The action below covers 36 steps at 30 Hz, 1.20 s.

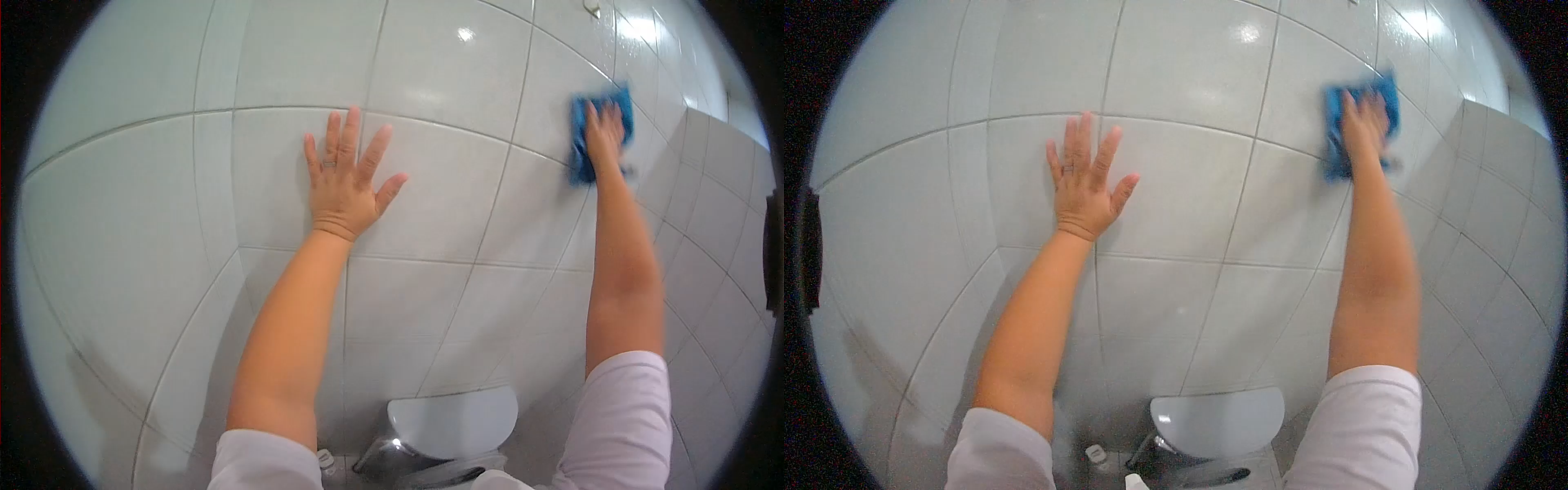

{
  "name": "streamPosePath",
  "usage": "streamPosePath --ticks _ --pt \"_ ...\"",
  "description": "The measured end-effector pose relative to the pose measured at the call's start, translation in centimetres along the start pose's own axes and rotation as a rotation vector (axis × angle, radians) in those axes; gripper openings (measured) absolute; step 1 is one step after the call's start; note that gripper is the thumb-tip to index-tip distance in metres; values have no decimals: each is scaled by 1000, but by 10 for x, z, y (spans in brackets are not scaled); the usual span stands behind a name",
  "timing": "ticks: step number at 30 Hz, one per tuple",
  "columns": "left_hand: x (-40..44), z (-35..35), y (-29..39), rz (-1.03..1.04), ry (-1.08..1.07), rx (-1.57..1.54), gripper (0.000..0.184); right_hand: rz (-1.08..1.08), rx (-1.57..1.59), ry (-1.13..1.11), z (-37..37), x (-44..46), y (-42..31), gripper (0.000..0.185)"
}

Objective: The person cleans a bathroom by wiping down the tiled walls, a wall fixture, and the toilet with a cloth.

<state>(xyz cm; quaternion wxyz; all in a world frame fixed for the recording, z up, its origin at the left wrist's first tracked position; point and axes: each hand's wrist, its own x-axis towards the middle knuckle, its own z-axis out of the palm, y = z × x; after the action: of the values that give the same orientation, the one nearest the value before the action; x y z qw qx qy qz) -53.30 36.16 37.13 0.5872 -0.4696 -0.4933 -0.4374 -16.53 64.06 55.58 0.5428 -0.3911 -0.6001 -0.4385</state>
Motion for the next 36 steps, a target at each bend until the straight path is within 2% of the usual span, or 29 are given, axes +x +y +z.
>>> streamPosePath --ticks 2,3,5,6,7,8,9,10,11,13,14,15,16,17,18,20,22,24,25,26,27,28,29,30,32,33,34,35,36 --pt "0 0 0 -1 -31 -2 63 125 -545 -247 1 -72 48 52" --pt "0 -1 1 -12 -26 1 63 634 28 -49 25 -99 68 48" --pt "0 -5 3 -47 -82 19 64 1191 157 -93 -54 -105 -11 42" --pt "7 2 4 -49 -81 17 64 1224 94 -148 -54 -84 -16 38" --pt "7 2 5 -55 -98 16 64 1103 13 -215 -42 -49 -13 34" --pt "8 1 6 -67 -111 13 65 845 -144 -326 -24 -6 -4 30" --pt "7 0 6 -81 -107 12 65 431 -411 -461 0 42 6 27" --pt "7 0 7 -79 -106 17 65 123 -514 -417 12 83 -8 24" --pt "6 1 8 -74 -108 21 65 -66 -444 -264 14 115 -42 23" --pt "6 3 8 -79 -82 22 66 -347 -44 71 -56 138 -200 22" --pt "6 3 7 -73 -58 29 66 -345 200 -226 -129 109 -278 27" --pt "4 3 6 -87 -59 24 66 -664 7 58 -132 90 -324 48" --pt "5 2 5 -101 -47 19 66 -690 277 -66 -163 68 -363 48" --pt "5 2 7 -115 -38 15 66 -728 376 11 -168 46 -382 47" --pt "6 0 7 -108 -46 21 66 -730 385 3 -175 38 -381 47" --pt "7 4 6 -97 -7 29 66 -861 389 -220 -188 32 -377 47" --pt "6 8 6 -78 13 23 65 -832 276 -152 -171 32 -345 49" --pt "7 9 6 -81 37 48 63 -570 218 -31 -126 32 -278 49" --pt "6 10 7 -79 20 45 63 -153 478 -165 -88 28 -222 32" --pt "5 10 8 -82 8 76 62 -252 343 136 -85 18 -172 40" --pt "6 11 9 -83 1 107 61 -379 -154 297 -35 16 -86 42" --pt "7 11 10 -77 -2 104 61 -369 -219 366 -17 -10 -22 38" --pt "6 10 11 -85 -11 115 59 229 44 279 -18 -47 -11 40" --pt "7 11 12 -93 -16 125 57 122 -708 -9 3 -87 33 44" --pt "9 12 12 -88 -15 124 55 664 30 -187 -63 -136 -51 47" --pt "8 12 13 -93 -10 130 54 538 414 -14 -42 -173 -64 48" --pt "8 13 12 -89 -10 118 54 131 451 145 -58 -199 -114 46" --pt "8 13 11 -80 0 132 53 -117 90 -81 -81 -228 -165 43" --pt "7 14 11 -71 6 145 53 -363 34 -674 -137 -237 -220 39"
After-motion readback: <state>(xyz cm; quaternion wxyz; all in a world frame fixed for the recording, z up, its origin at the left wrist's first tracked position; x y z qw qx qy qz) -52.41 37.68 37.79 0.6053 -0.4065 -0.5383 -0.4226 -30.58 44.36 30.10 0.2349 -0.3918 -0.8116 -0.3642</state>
